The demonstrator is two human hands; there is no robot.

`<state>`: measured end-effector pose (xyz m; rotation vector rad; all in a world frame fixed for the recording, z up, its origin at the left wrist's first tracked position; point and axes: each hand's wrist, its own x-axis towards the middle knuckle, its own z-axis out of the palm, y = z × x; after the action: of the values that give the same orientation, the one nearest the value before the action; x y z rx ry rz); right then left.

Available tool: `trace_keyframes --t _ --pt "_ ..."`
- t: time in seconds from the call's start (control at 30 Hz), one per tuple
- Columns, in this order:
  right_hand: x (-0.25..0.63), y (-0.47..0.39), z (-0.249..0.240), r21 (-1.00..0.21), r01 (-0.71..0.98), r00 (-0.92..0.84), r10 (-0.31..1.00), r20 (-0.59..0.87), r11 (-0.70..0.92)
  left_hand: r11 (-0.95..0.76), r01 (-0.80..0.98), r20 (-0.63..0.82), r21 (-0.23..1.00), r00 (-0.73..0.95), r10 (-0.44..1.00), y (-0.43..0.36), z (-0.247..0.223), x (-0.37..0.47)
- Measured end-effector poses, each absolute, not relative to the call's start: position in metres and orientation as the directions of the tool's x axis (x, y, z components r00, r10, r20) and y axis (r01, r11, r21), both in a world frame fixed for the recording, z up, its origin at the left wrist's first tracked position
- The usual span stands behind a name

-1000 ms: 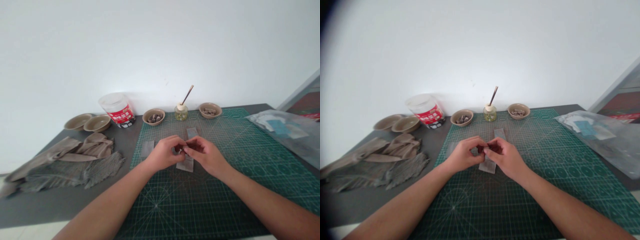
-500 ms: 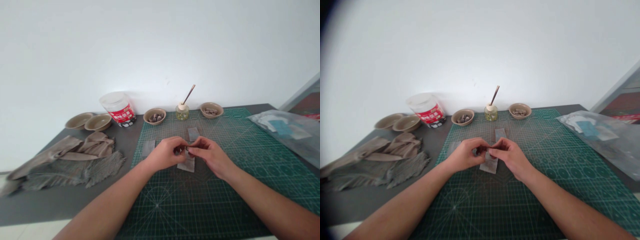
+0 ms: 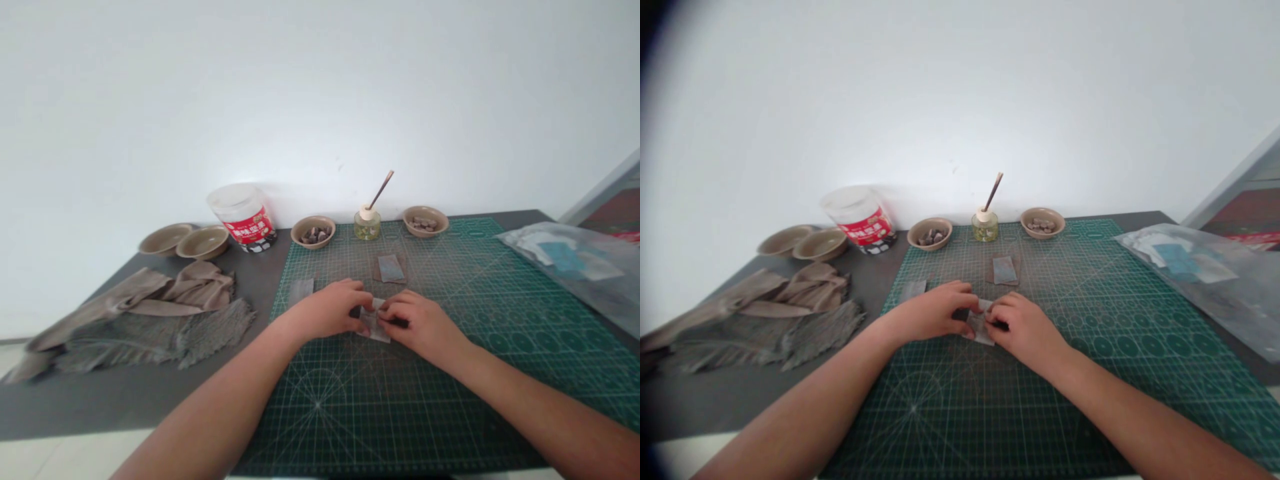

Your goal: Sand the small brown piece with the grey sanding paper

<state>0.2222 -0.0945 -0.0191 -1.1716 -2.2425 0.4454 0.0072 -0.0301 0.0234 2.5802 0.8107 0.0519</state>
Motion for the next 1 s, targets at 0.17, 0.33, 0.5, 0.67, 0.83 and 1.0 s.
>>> trace_keyframes --t 0.17,0.33,0.5,0.67,0.83,1.0 --pt "0.2224 -0.0968 -0.0207 -0.499 0.617 -0.522 0.791 0.32 0.609 -0.731 0.549 -0.089 0.406 0.819 0.566 -0.0292 0.0216 0.0082" --pt "0.2256 -0.0967 -0.0205 -0.503 0.641 -0.478 0.814 0.33 0.58 -0.745 0.534 -0.065 0.399 0.827 0.558 -0.0302 0.0204 0.0082" --pt "0.2277 -0.0951 -0.0176 -0.492 0.627 -0.529 0.794 0.299 0.604 -0.76 0.551 -0.075 0.344 0.823 0.563 -0.0308 0.0194 0.0077" --pt "0.228 -0.0941 -0.0171 -0.504 0.614 -0.528 0.791 0.31 0.608 -0.734 0.565 -0.08 0.375 0.809 0.582 -0.0293 0.017 0.0063" --pt "0.23 -0.0947 -0.019 -0.505 0.615 -0.515 0.793 0.324 0.606 -0.728 0.571 -0.091 0.379 0.806 0.585 -0.028 0.0167 0.0066" --pt "0.2282 -0.0929 -0.0192 -0.505 0.599 -0.55 0.778 0.304 0.621 -0.732 0.573 -0.076 0.369 0.804 0.59 -0.0275 0.0165 0.0068"
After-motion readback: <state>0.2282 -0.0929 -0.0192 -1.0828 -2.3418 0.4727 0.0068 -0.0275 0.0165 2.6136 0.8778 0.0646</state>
